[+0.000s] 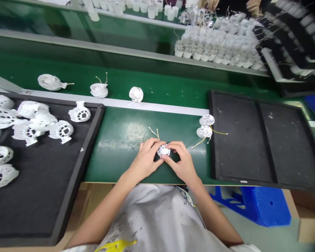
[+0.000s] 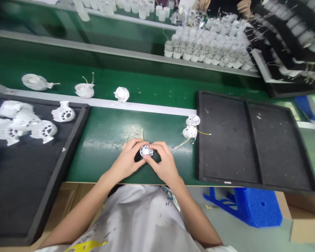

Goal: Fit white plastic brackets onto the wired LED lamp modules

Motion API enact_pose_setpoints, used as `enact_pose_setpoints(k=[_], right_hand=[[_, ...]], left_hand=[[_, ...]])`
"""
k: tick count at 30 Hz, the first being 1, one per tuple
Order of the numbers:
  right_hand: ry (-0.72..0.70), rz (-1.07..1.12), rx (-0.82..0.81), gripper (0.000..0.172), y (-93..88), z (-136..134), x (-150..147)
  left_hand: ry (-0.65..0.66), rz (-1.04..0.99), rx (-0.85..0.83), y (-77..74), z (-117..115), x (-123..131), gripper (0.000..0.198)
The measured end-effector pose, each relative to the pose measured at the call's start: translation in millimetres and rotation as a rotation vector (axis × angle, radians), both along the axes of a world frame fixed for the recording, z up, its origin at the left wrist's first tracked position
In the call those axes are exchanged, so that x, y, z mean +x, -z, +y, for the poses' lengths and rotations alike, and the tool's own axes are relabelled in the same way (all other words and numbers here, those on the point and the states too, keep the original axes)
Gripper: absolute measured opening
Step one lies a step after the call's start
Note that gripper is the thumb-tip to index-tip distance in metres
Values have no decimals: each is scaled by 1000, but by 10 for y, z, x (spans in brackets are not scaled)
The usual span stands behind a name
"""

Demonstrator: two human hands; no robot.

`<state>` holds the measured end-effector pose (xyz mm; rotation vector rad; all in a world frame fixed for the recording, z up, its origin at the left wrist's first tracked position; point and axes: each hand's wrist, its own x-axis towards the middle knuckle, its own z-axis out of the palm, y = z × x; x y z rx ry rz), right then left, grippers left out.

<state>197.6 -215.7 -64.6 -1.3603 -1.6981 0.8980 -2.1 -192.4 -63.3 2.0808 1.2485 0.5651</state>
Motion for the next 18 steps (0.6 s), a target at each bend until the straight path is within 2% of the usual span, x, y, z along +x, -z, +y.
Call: enact_pose_setpoints(k=[4, 8, 10, 12, 13, 15, 16, 18], right_hand=[[-48, -2, -36, 25, -39, 101, 1], [-25, 13, -10, 13, 7, 128, -39], [-6, 17, 5, 15, 29, 113, -64], [17, 12, 3, 15, 36, 105, -87], [33, 8, 1, 15, 37, 106, -98], [72, -1, 8, 15, 41, 121, -122], [89, -2, 13, 16, 44, 130, -133], [100, -1, 25, 17, 44, 137, -143]], left_hand=[[41, 96, -35, -119, 95, -31, 44], [60, 205, 30, -279, 93, -17, 46], [79, 258, 82, -385, 141, -157, 54], [-40, 329, 151, -480, 230, -504, 52], [-172, 386, 196, -516, 275, -752, 48], [-515, 532, 288, -558, 333, -1322, 38], [-609, 605, 287, -564, 342, -1598, 38], [-682, 675, 229, -557, 316, -2014, 41]])
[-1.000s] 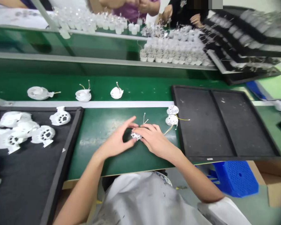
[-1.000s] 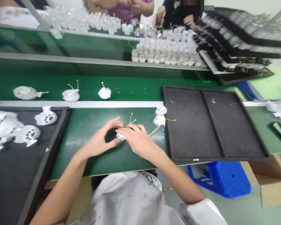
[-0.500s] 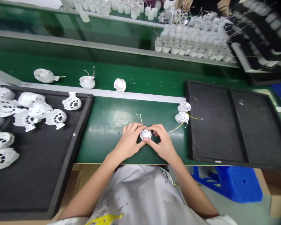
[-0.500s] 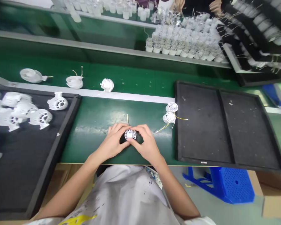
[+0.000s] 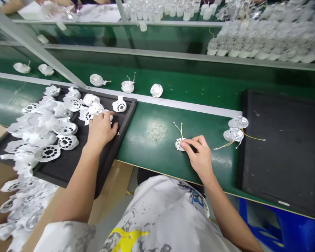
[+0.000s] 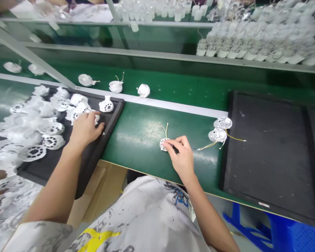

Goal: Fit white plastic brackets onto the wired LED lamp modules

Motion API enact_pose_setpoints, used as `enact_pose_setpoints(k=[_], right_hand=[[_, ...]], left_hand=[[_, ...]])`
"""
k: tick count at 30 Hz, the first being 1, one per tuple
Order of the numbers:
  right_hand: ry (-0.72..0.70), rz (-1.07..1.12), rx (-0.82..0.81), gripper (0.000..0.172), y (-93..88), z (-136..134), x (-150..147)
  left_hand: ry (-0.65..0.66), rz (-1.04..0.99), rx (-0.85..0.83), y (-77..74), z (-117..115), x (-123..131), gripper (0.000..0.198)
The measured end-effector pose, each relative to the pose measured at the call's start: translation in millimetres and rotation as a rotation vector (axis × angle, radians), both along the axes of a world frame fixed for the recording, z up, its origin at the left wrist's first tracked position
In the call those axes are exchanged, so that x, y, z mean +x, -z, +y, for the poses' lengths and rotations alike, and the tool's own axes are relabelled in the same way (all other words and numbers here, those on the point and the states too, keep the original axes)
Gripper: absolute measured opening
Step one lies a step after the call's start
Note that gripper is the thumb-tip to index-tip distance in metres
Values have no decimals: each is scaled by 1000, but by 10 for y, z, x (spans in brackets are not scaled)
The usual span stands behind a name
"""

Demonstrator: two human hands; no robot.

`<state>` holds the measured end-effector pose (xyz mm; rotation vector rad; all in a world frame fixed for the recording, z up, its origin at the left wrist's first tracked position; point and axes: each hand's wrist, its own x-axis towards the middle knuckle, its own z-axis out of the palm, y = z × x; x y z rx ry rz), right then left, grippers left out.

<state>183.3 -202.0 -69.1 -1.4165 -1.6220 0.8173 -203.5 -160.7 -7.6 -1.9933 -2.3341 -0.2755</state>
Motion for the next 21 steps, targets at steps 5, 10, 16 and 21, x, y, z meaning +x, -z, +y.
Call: enact_pose_setpoints(k=[5, 10, 16, 21], right_hand=[[-118, -76, 119, 38, -172, -161, 98], [-479, -362, 306, 62, -521, -324, 218], [-551, -415, 303, 58, -677, -208, 346], [-304, -297, 251, 55, -542, -29, 300]], left_hand=[[-28, -212, 147, -46, -255, 228, 46], [226, -1274, -323, -179, -523, 1442, 66], [140, -1752, -644, 1, -426, 2039, 62], [423, -1447, -254, 190, -372, 1868, 49]])
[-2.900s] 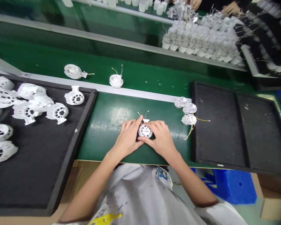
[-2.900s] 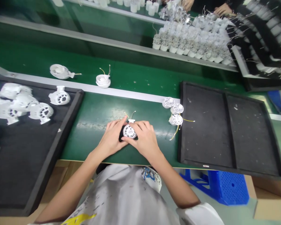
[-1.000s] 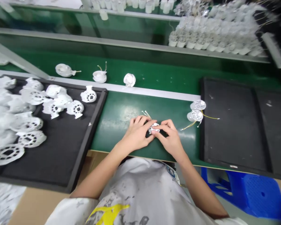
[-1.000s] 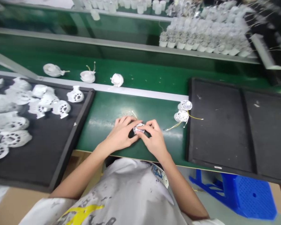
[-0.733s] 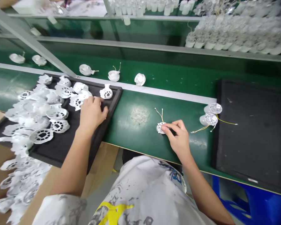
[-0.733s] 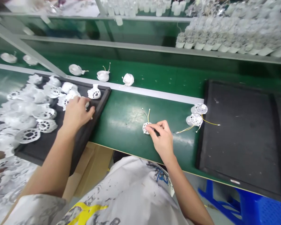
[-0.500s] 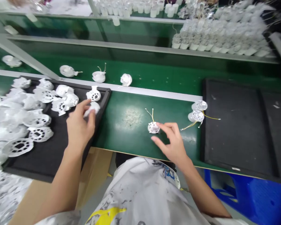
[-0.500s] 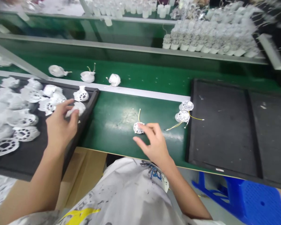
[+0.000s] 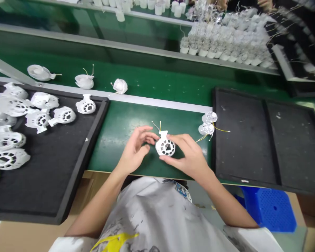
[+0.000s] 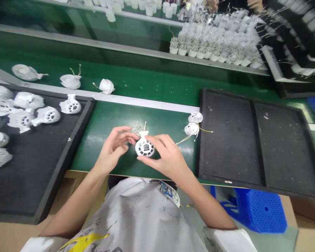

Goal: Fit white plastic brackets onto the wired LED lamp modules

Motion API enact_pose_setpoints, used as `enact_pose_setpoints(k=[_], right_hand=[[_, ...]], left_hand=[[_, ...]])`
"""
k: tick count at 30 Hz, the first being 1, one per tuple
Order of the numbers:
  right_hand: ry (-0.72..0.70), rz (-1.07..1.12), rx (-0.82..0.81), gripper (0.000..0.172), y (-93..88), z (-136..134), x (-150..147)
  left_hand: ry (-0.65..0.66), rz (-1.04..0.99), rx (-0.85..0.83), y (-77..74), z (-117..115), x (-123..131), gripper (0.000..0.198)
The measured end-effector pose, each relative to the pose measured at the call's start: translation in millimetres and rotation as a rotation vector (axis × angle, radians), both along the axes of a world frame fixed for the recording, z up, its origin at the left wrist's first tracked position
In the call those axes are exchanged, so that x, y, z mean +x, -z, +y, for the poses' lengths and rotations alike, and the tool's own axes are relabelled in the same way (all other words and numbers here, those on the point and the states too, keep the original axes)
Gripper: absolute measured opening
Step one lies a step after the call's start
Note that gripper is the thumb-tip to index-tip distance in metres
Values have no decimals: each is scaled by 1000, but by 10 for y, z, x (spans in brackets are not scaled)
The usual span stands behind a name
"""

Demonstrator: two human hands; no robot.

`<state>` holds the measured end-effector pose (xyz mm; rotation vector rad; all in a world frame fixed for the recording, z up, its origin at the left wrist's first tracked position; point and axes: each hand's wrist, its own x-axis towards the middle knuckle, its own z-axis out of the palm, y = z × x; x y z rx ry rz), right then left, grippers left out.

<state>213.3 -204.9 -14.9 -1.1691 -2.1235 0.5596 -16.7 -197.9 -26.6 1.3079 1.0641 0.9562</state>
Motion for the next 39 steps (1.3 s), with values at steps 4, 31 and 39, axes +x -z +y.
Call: enact_pose_setpoints(k=[4, 31, 39], right_hand=[[85, -18, -58, 49, 190, 116, -121], [234, -490, 85, 55, -128, 276, 889], [183, -625, 0, 33, -76, 661, 1033]], left_hand=[[119, 495, 329, 233, -29, -10, 81], [-28, 452, 245, 62, 1477, 260, 49], [-401, 902, 619, -21, 2016, -101, 57]])
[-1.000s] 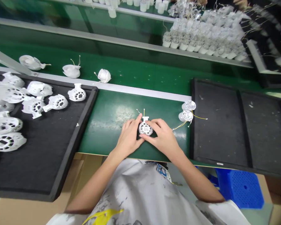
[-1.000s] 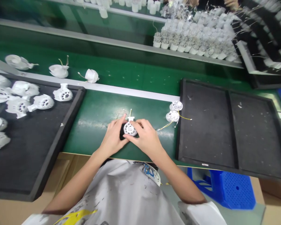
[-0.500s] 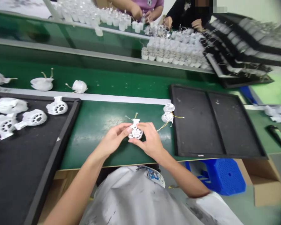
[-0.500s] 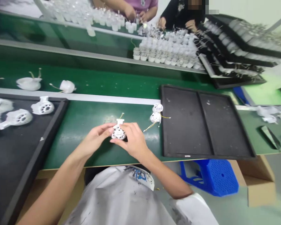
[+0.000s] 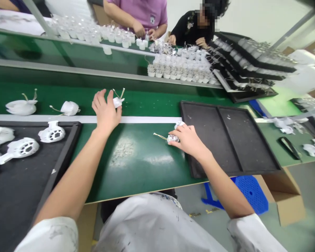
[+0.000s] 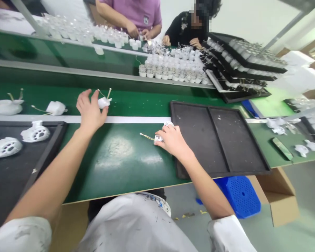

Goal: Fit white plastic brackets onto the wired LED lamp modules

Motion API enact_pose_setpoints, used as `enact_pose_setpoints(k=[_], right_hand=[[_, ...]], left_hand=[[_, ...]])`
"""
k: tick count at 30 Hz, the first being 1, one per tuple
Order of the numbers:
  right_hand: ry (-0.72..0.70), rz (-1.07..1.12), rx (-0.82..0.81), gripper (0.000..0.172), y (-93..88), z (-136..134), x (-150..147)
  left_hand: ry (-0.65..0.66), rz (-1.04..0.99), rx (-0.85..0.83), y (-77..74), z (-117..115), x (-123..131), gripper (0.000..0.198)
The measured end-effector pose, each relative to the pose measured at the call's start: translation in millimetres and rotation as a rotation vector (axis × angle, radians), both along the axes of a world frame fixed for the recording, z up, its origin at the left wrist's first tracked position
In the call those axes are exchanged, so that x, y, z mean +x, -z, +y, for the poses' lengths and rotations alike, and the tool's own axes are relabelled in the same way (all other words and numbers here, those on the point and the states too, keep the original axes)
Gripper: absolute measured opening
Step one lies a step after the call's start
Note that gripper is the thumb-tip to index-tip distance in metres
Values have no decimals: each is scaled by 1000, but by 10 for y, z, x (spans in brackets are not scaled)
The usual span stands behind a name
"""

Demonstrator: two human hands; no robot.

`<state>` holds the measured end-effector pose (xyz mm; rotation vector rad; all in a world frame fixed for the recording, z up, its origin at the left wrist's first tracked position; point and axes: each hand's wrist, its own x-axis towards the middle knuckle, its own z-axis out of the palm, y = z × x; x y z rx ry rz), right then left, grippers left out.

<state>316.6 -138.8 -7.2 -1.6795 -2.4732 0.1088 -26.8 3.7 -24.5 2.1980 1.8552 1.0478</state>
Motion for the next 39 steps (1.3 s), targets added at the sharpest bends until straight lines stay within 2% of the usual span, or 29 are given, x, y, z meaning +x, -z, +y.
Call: enact_pose_setpoints(k=[2, 3, 5, 6, 8, 10, 14, 16, 18, 20, 24, 28, 31, 33, 35, 37, 39], right_hand=[[101, 75, -55, 41, 105, -89, -350], [159, 119, -92, 44, 160, -156, -543], [280, 209, -169, 46, 252, -304, -914], [333, 251, -204, 45, 282, -373, -1075], [404, 328, -264, 41, 305, -485, -1306], [387, 403, -342, 40, 278, -562, -1389], [248, 608, -580, 71, 187, -649, -1210], [231, 695, -599, 64, 189, -665, -1101], [223, 756, -524, 47, 239, -651, -1060], [214, 792, -455, 37, 317, -605, -1089], [173, 817, -389, 33, 447, -461, -1236], [-5, 849, -293, 23, 523, -362, -1354], [-26, 874, -248, 25, 604, -354, -1390], [4, 862, -233, 29, 672, -363, -1402], [33, 833, -234, 33, 733, -368, -1418], [57, 804, -236, 37, 766, -365, -1440], [77, 781, -228, 39, 758, -364, -1461]], left_hand=[[54, -49, 67, 32, -529, 47, 58], [146, -83, 22, 57, -833, 85, 53], [381, -77, -189, 124, -1407, 167, 54], [441, -67, -279, 166, -1642, 205, 58], [482, -55, -379, 264, -1962, 259, 68], [451, -61, -388, 354, -2092, 276, 67], [438, -89, -384, 415, -2064, 248, 48], [455, -93, -406, 395, -2028, 225, 45], [461, -85, -438, 365, -1996, 194, 44], [464, -80, -467, 334, -1956, 154, 44], [464, -51, -495, 242, -1858, 67, 48], [472, 34, -485, 109, -1778, -12, 51], [522, 108, -450, -20, -1689, -202, 57], [422, 121, -410, -123, -1587, -464, 47], [167, 111, -350, -220, -1457, -814, 38], [-83, 95, -300, -291, -1327, -1175, 37], [-194, 74, -296, -337, -1232, -1459, 33]])
